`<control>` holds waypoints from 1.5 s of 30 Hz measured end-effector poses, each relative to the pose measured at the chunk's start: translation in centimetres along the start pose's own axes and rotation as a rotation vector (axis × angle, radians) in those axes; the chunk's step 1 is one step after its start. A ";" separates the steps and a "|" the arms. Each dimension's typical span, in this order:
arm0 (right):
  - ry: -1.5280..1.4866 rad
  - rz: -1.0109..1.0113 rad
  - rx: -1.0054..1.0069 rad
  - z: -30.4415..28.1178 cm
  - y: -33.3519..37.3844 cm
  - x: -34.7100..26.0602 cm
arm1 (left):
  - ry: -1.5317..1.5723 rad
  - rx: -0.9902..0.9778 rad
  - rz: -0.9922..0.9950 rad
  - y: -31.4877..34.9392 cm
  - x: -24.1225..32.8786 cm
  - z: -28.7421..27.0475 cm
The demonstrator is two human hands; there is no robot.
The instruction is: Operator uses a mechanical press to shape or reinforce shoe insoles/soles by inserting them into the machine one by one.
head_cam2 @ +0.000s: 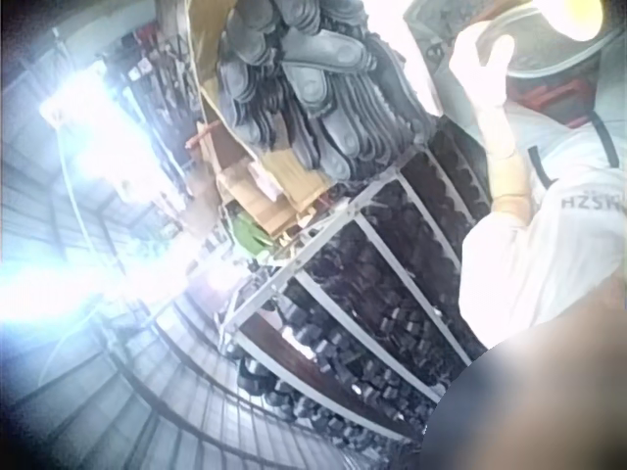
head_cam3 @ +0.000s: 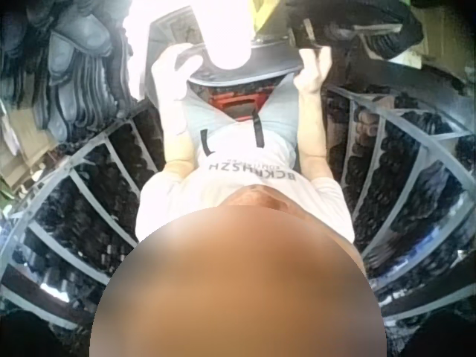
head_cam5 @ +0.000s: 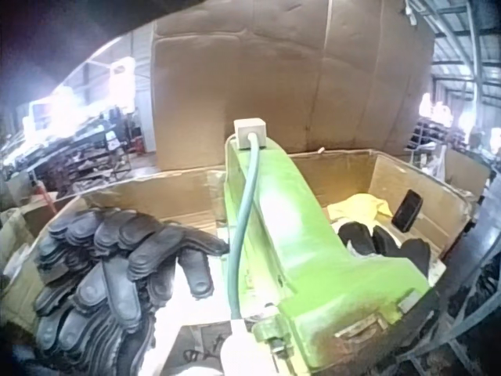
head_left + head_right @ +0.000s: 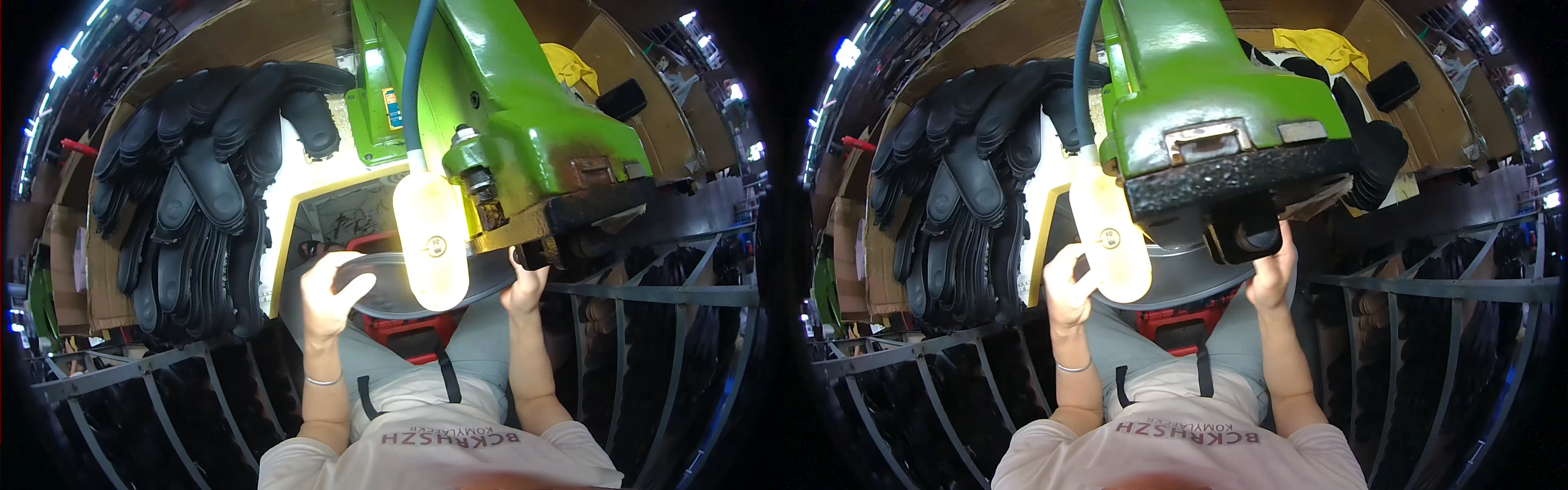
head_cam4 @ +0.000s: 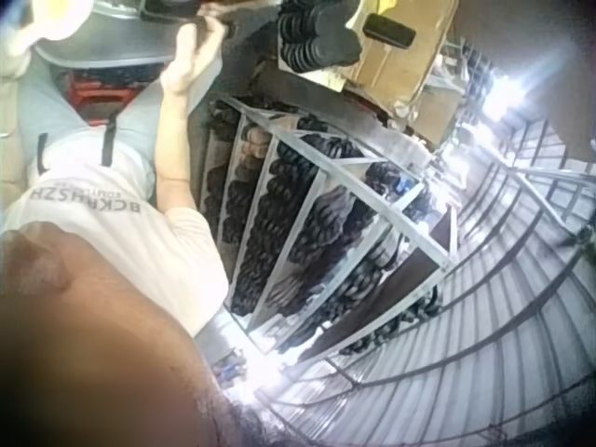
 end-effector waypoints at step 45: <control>1.211 -0.211 0.852 -18.9 -9.1 -11.5 | -0.075 1.280 0.842 10.5 11.3 -21.0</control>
Point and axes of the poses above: each hand's wrist, its own y-axis away from the middle knuckle, its own z-axis out of the palm, x = y × z, the point moved 10 cm from there along -y, towards the middle knuckle, and after that the axes turned 4 degrees about y, right-handed, at the moved point
